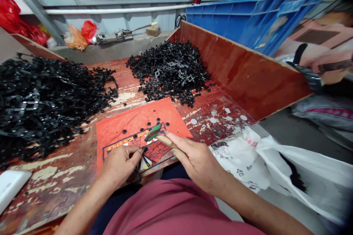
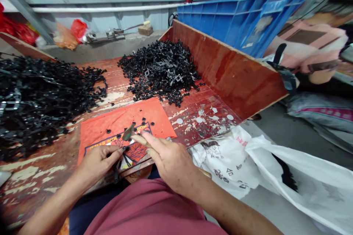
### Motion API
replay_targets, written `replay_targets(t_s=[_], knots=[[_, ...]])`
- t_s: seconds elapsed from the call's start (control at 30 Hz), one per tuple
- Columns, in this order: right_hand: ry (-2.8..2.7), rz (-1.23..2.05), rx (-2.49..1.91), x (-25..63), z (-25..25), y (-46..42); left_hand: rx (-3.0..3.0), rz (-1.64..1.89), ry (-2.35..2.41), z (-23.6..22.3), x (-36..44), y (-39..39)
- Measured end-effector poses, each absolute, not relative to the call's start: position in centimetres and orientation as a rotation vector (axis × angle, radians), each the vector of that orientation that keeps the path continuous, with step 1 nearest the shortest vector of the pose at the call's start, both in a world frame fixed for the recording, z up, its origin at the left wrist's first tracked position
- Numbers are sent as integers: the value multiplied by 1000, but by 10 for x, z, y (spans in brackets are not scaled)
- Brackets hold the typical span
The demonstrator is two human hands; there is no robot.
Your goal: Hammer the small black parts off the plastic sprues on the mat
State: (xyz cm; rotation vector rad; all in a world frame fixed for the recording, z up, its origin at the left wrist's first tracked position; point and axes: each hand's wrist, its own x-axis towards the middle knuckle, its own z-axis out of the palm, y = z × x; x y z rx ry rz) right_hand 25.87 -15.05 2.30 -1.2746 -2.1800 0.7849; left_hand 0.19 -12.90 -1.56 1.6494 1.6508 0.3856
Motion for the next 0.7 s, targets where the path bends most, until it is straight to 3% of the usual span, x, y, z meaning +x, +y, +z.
replay_targets(t_s=[0.7], knots=[[-2399,513,-1394,246,7,-150,1749,242,1666,-14,9,-130]])
